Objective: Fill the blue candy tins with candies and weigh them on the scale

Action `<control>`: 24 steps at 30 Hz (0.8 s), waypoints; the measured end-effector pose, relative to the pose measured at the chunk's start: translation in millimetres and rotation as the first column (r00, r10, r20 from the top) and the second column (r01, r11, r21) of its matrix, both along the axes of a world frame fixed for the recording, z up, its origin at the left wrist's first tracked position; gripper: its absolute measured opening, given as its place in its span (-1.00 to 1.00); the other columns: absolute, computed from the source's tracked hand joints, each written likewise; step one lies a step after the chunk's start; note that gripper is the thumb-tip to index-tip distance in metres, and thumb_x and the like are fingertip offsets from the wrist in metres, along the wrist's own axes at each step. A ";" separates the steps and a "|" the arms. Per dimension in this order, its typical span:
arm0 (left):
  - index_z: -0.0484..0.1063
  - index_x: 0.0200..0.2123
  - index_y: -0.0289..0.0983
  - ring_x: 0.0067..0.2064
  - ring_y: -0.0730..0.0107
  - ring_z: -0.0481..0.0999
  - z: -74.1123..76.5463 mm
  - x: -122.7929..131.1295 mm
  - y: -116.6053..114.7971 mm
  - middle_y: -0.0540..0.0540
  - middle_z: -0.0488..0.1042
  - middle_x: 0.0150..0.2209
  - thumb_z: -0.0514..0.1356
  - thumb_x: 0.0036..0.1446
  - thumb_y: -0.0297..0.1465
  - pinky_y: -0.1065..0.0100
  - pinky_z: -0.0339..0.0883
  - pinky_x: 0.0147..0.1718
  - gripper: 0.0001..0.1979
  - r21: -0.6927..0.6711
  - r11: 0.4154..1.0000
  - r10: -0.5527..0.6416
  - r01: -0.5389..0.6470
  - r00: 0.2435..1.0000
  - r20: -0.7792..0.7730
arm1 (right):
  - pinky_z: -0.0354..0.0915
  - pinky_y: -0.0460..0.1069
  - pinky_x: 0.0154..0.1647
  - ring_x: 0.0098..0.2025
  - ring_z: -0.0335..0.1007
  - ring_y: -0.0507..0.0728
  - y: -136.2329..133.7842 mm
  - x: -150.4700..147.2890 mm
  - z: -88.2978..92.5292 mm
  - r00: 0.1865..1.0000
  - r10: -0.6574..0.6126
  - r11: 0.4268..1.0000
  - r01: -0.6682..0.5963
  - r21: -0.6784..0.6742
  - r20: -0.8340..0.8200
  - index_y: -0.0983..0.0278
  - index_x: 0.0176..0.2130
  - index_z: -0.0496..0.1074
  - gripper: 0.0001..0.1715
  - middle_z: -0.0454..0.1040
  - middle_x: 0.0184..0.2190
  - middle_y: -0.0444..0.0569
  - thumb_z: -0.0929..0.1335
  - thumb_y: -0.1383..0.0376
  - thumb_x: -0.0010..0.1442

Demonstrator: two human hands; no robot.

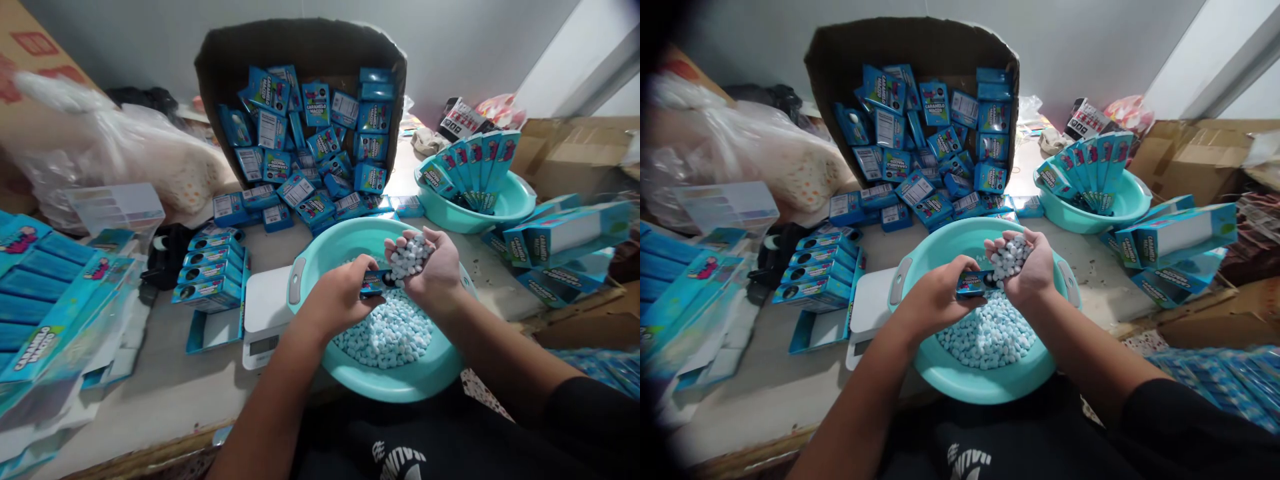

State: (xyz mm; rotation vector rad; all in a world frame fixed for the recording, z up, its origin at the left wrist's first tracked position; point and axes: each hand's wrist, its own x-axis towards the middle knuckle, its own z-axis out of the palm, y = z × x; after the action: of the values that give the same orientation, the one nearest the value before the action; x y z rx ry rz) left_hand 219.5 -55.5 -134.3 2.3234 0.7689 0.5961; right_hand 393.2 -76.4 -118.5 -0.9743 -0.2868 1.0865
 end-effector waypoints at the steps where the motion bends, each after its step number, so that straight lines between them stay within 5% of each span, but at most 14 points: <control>1: 0.30 -0.04 -0.20 -0.16 0.13 0.58 0.1 0.1 0.2 -0.08 0.56 -0.16 0.36 0.08 -0.35 0.24 0.36 -0.28 -0.59 -0.008 1.000 -0.009 0.009 1.000 -0.003 | 0.49 -0.02 -0.30 -0.46 0.48 0.08 -1.2 -2.5 3.3 0.999 -0.012 0.999 0.010 -0.036 -0.050 0.23 -0.46 0.36 -0.73 0.40 -0.60 -0.08 0.23 0.16 0.18; 8: 0.31 0.00 -0.21 -0.08 0.04 0.60 0.1 -0.8 1.0 -0.12 0.57 -0.08 0.34 0.10 -0.35 0.17 0.43 -0.22 -0.58 0.013 1.000 -0.024 0.025 0.999 -0.039 | 0.47 -0.03 -0.34 -0.48 0.46 0.08 -4.8 -12.7 15.1 0.990 0.010 0.996 -0.022 -0.081 -0.141 0.25 -0.52 0.37 -0.67 0.40 -0.62 -0.06 0.24 0.17 0.19; 24: 0.35 -0.01 -0.25 -0.07 -0.02 0.63 0.4 -0.8 -0.6 -0.13 0.60 -0.08 0.35 0.11 -0.35 0.11 0.49 -0.22 -0.60 0.117 0.993 0.027 -0.021 0.998 -0.054 | 0.47 0.03 -0.11 -0.34 0.56 0.10 -5.5 -15.8 9.5 0.991 0.012 0.999 -0.006 -0.039 0.131 0.28 -0.53 0.51 -0.59 0.56 -0.49 -0.01 0.24 0.16 0.17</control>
State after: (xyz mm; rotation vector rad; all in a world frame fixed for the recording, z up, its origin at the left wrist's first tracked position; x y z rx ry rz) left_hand 218.7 -56.1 -133.9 2.4500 0.8081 0.6037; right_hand 377.3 -81.9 -109.0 -1.0823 -0.3786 1.0413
